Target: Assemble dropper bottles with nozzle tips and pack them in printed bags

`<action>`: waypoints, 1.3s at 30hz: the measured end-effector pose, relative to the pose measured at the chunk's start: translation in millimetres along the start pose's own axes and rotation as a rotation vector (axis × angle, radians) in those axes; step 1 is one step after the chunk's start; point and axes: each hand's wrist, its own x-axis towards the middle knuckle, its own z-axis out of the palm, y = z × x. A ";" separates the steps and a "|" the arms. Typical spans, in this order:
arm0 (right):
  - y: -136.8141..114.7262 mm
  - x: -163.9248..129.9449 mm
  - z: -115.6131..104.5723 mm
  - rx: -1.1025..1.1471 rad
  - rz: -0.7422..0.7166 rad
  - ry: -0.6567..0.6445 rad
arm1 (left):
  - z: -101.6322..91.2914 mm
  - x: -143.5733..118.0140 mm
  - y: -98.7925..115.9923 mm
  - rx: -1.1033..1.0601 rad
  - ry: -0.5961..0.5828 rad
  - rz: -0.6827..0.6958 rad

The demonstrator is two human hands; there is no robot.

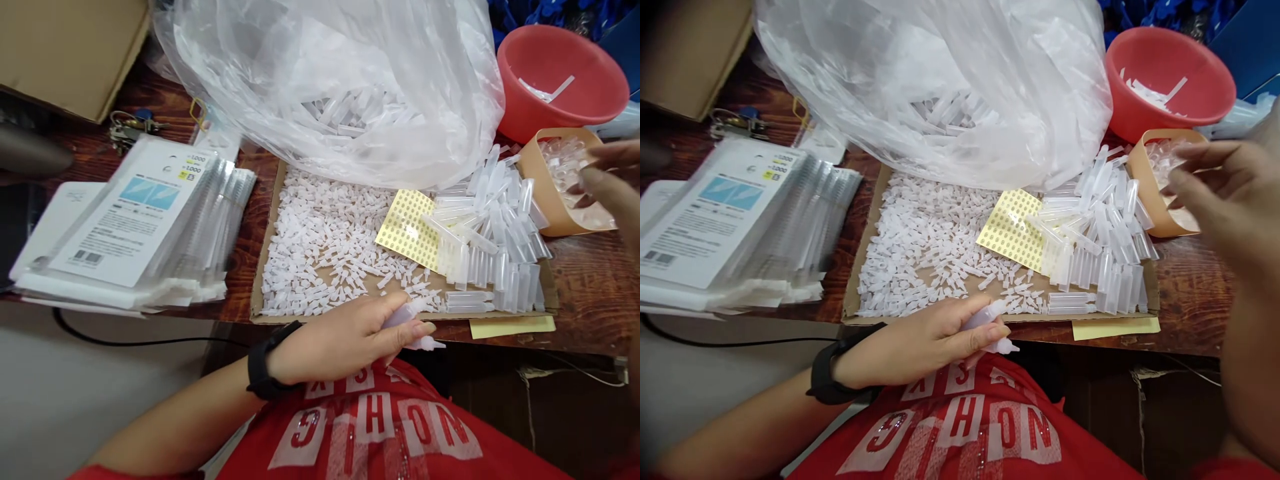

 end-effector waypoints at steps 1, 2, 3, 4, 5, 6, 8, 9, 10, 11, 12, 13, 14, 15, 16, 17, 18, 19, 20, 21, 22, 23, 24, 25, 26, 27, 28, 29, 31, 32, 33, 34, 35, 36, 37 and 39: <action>-18.9 -22.1 5.9 0.040 -0.055 -0.066 | 0.9 1.6 0.3 0.030 -0.005 0.012; -37.1 -43.9 12.5 0.064 -0.117 -0.200 | 1.8 2.9 0.4 0.060 -0.005 0.023; -53.5 -64.2 19.1 0.073 -0.227 -0.331 | 2.6 3.8 0.3 0.086 -0.002 0.034; -67.1 -82.2 25.5 0.108 -0.306 -0.429 | 3.5 4.3 -0.1 0.105 -0.003 0.047; -77.3 -97.3 31.3 0.156 -0.372 -0.520 | 4.2 4.4 -0.5 0.116 -0.005 0.061; -84.1 -109.2 36.5 0.209 -0.412 -0.583 | 4.8 4.1 -1.0 0.123 -0.007 0.077; -89.3 -124.4 45.2 0.302 -0.447 -0.643 | 5.9 3.0 -1.9 0.148 -0.013 0.096; -89.4 -128.6 48.7 0.336 -0.459 -0.655 | 6.5 2.2 -2.1 0.167 -0.023 0.098; -89.0 -131.4 51.8 0.363 -0.477 -0.661 | 7.3 1.4 -2.3 0.192 -0.030 0.102; -88.7 -133.3 54.5 0.381 -0.499 -0.670 | 8.3 0.4 -2.4 0.226 -0.036 0.109; -88.9 -134.7 56.8 0.393 -0.518 -0.677 | 9.6 -0.6 -2.4 0.266 -0.041 0.121; -89.6 -136.0 58.8 0.398 -0.534 -0.678 | 11.1 -1.7 -2.4 0.311 -0.039 0.139; -90.8 -137.2 60.4 0.388 -0.543 -0.675 | 13.0 -2.9 -2.5 0.359 -0.026 0.162; -92.1 -138.5 61.5 0.363 -0.547 -0.667 | 14.9 -4.0 -2.6 0.409 -0.006 0.188; -93.2 -139.6 62.3 0.333 -0.555 -0.661 | 17.0 -5.1 -2.8 0.461 0.016 0.213; -93.9 -140.4 62.6 0.301 -0.563 -0.664 | 18.8 -6.1 -3.0 0.514 0.036 0.233; -94.1 -140.9 62.4 0.270 -0.565 -0.678 | 20.4 -6.8 -3.2 0.563 0.051 0.251; -93.8 -141.0 61.9 0.245 -0.557 -0.698 | 21.5 -7.2 -3.3 0.606 0.055 0.264; -93.1 -140.7 61.0 0.227 -0.553 -0.714 | 22.1 -7.5 -3.4 0.640 0.052 0.270; -92.2 -140.2 60.0 0.210 -0.555 -0.723 | 22.3 -7.5 -3.3 0.667 0.045 0.272; -91.4 -139.6 58.9 0.186 -0.568 -0.728 | 22.3 -7.4 -3.1 0.684 0.039 0.270; -90.9 -139.1 58.1 0.157 -0.593 -0.732 | 22.2 -7.3 -2.6 0.698 0.033 0.266; -90.9 -138.8 57.5 0.128 -0.634 -0.736 | 22.2 -7.2 -2.0 0.711 0.028 0.262; -91.3 -138.7 57.2 0.092 -0.674 -0.742 | 22.4 -7.2 -1.3 0.726 0.028 0.260; -92.2 -138.9 57.2 0.054 -0.706 -0.746 | 22.8 -7.3 -0.5 0.738 0.027 0.263; -93.3 -139.3 57.3 0.017 -0.730 -0.742 | 23.2 -7.4 0.2 0.750 0.028 0.269; -94.4 -139.7 57.6 -0.009 -0.752 -0.729 | 23.8 -7.5 0.9 0.763 0.034 0.275; -95.4 -140.2 57.9 -0.025 -0.765 -0.722 | 24.3 -7.6 1.4 0.775 0.039 0.282; -96.0 -140.7 58.4 -0.015 -0.759 -0.748 | 24.9 -7.5 1.9 0.797 0.045 0.282; -95.5 -140.7 58.7 -0.001 -0.747 -0.771 | 25.0 -7.3 1.8 0.803 0.048 0.280; -94.5 -140.5 59.0 0.002 -0.739 -0.782 | 25.0 -7.1 1.3 0.807 0.052 0.280; -93.3 -140.2 59.4 -0.015 -0.752 -0.769 | 25.1 -6.8 0.7 0.811 0.061 0.285; -92.0 -139.9 60.0 -0.048 -0.798 -0.734 | 25.3 -6.4 -0.2 0.816 0.074 0.297; -90.9 -139.7 60.8 -0.088 -0.860 -0.693 | 25.8 -6.1 -1.2 0.825 0.088 0.317; -90.5 -139.8 61.7 -0.122 -0.916 -0.661 | 26.6 -5.7 -2.2 0.833 0.099 0.339; -92.7 -141.3 63.5 -0.123 -0.939 -0.668 | 29.4 -4.8 -3.9 0.847 0.113 0.375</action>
